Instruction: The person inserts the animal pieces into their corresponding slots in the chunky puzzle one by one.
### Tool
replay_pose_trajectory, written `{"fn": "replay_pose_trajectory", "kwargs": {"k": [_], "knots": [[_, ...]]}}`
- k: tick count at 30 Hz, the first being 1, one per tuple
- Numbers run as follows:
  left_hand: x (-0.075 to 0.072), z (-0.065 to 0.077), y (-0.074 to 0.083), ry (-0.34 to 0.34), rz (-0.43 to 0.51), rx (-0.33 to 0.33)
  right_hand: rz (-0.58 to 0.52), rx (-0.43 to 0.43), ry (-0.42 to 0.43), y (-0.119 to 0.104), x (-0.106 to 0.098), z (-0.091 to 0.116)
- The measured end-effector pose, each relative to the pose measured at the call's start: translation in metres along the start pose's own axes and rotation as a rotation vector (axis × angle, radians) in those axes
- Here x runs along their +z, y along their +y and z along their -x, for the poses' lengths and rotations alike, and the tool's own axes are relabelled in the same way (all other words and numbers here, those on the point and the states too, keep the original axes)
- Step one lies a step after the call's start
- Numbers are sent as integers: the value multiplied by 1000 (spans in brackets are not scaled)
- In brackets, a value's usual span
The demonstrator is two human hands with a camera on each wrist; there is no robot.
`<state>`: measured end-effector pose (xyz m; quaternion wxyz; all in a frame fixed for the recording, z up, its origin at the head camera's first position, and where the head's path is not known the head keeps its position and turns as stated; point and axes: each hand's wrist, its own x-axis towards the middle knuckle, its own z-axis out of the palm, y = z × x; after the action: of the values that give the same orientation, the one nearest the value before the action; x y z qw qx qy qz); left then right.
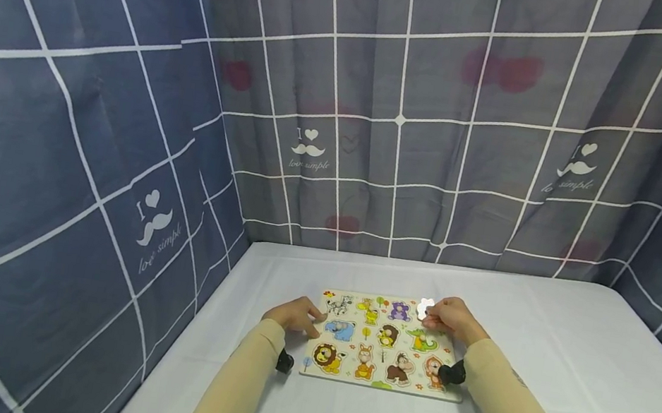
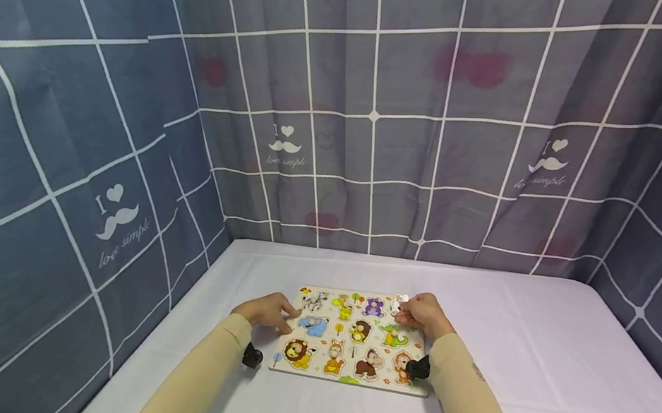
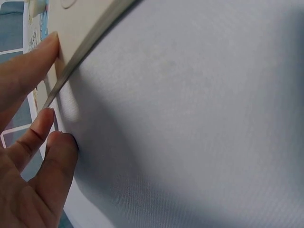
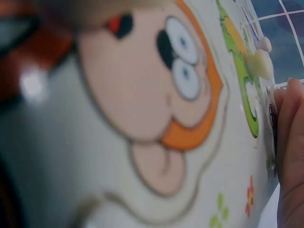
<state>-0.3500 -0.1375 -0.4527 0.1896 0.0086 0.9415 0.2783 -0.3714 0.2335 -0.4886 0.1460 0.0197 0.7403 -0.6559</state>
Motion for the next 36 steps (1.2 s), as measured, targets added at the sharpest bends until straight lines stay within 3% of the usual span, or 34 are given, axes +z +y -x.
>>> {"fn": "replay_pose_trajectory", "kwargs": {"k": [8,15,25,36], "knots": [[-1,2,4,-2,3,23,3,-34,29,2,2,1],[-2,4,5,-4,4,39,21,-60,105,2,6,3],[1,1,6,7,14,18,115,-30,182,2,8,2],[2,-1,0,6,-1,13,95,-67,193,3,9,3]]}}
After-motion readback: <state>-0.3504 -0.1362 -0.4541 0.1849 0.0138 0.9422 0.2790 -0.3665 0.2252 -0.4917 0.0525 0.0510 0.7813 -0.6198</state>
